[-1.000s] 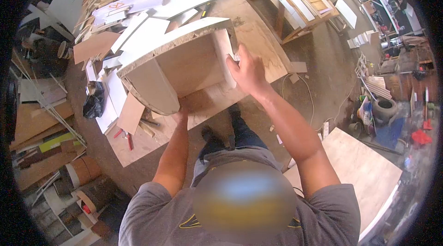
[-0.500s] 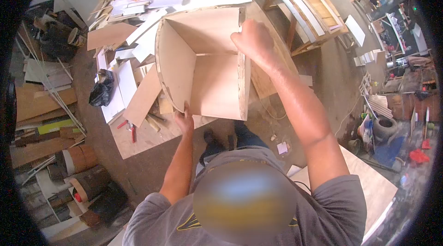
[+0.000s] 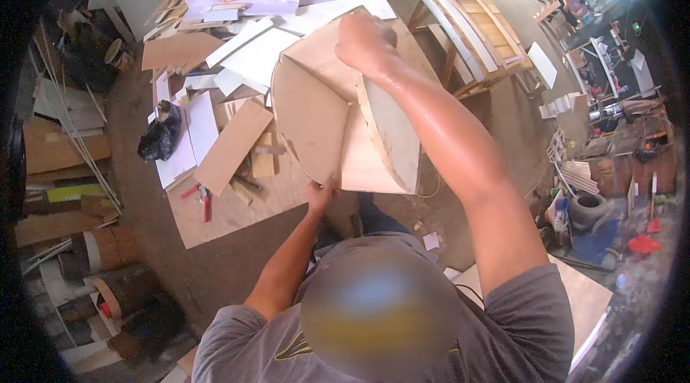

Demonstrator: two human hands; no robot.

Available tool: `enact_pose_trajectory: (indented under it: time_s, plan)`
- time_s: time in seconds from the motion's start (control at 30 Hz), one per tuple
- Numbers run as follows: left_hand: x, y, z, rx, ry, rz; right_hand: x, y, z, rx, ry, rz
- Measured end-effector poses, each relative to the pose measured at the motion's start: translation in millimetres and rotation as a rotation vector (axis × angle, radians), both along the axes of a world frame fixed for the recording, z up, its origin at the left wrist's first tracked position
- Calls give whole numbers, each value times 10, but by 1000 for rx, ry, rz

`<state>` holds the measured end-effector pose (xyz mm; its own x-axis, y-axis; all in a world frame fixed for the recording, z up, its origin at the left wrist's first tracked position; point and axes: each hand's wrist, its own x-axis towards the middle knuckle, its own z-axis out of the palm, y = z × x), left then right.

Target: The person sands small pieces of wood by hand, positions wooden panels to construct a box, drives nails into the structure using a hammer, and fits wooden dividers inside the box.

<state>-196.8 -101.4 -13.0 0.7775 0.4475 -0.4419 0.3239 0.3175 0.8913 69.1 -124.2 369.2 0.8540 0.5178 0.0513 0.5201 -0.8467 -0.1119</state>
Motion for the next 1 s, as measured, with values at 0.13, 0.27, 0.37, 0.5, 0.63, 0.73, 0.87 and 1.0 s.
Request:
enact_pose_trajectory:
  time_s: [0.13, 0.27, 0.37, 0.5, 0.63, 0.73, 0.87, 1.0]
  plan:
    - [-32, -296, -117, -45, -176, -1, -155, 326, -72, -37, -29, 113]
    - [-42, -520, -94, -282, -83, 10, -380, 559, -204, -59, -51, 235]
    - [-34, -630, -243, -365, 91, -121, -647, 642, -246, -96, -39, 299]
    - [-151, -574, -3, -394, 119, -85, -868, 553, -355, -83, -98, 336]
    - [-245, -302, 227, -371, -136, 285, -1094, 323, -551, -134, -236, 356]
    - [-288, -226, 258, -317, -140, 243, -1285, 184, -687, -133, -369, 416]
    - [-406, -424, 270, -213, 3, 43, -1489, 7, -895, -78, -513, 546]
    - [-389, -656, 140, -264, 147, -13, -1567, -133, -929, -81, -538, 569]
